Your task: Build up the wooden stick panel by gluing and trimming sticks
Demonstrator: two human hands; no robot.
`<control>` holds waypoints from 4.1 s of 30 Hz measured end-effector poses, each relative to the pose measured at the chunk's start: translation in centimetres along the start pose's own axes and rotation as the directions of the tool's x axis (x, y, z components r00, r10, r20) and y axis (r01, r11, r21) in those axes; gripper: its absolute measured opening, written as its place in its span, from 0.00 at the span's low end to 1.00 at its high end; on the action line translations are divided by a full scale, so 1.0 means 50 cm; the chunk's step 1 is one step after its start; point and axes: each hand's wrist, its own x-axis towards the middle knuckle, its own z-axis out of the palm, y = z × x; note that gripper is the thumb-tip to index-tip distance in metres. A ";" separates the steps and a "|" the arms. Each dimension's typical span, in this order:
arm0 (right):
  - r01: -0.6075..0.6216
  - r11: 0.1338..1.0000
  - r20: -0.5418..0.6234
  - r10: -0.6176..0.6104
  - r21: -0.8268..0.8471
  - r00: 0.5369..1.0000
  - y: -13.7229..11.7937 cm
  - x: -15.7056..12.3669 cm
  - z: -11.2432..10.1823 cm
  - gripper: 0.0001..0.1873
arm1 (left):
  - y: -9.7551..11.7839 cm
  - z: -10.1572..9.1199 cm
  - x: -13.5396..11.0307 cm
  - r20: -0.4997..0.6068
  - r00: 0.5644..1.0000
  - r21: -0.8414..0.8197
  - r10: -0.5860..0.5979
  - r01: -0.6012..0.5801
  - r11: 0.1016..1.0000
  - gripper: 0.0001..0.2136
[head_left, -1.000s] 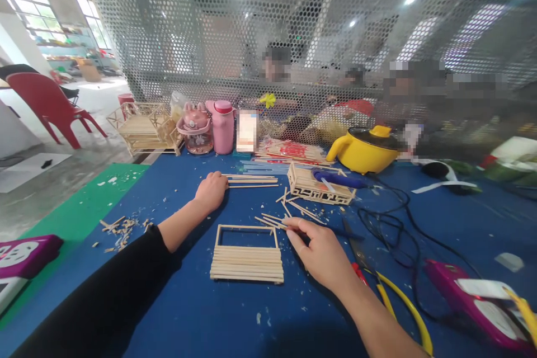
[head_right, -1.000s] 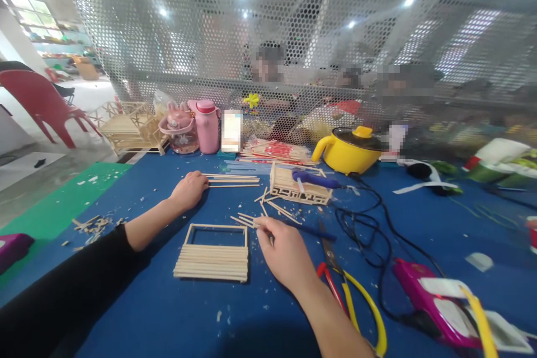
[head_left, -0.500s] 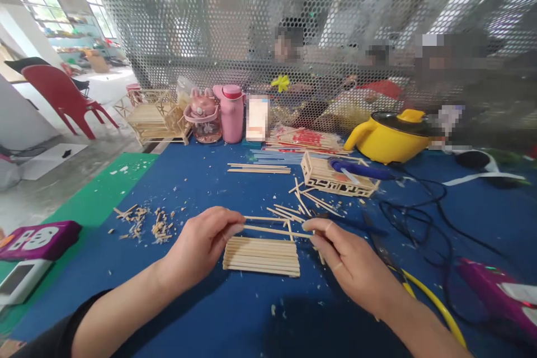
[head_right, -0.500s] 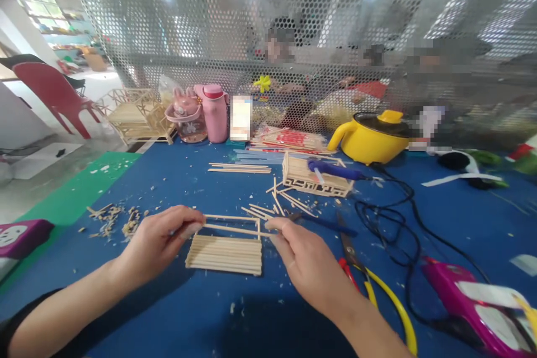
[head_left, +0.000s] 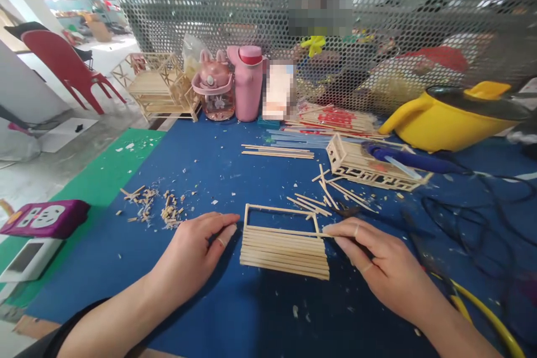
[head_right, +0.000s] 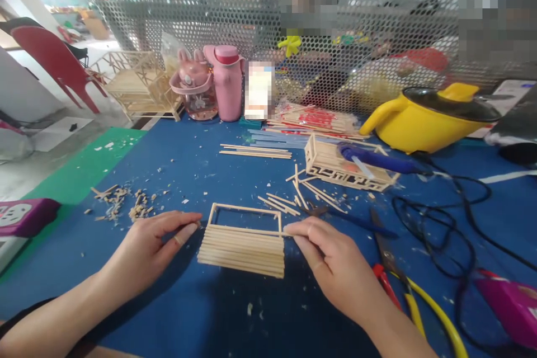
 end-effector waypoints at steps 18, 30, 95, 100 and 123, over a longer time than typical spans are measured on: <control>0.047 0.998 0.019 -0.046 -0.045 0.999 -0.007 0.002 0.003 0.11 | 0.003 0.011 -0.001 0.053 0.996 -0.066 0.076 -0.073 0.995 0.12; -0.057 0.998 -0.001 0.057 -0.012 0.998 -0.017 -0.002 0.004 0.06 | 0.004 0.012 -0.001 0.030 0.995 0.053 0.091 -0.092 0.994 0.12; -0.062 0.998 -0.089 0.062 0.009 0.994 -0.016 -0.007 0.025 0.07 | 0.070 0.126 -0.099 -0.088 0.991 0.082 -0.105 0.112 0.990 0.30; -0.036 0.999 -0.100 0.037 0.007 0.994 -0.017 -0.007 0.025 0.07 | 0.063 0.130 -0.083 -0.107 0.993 0.176 -0.049 0.067 0.982 0.23; -0.032 0.999 -0.108 0.031 -0.006 0.994 -0.026 -0.010 0.022 0.08 | 0.066 0.126 -0.076 -0.147 0.987 0.485 0.059 0.020 0.874 0.20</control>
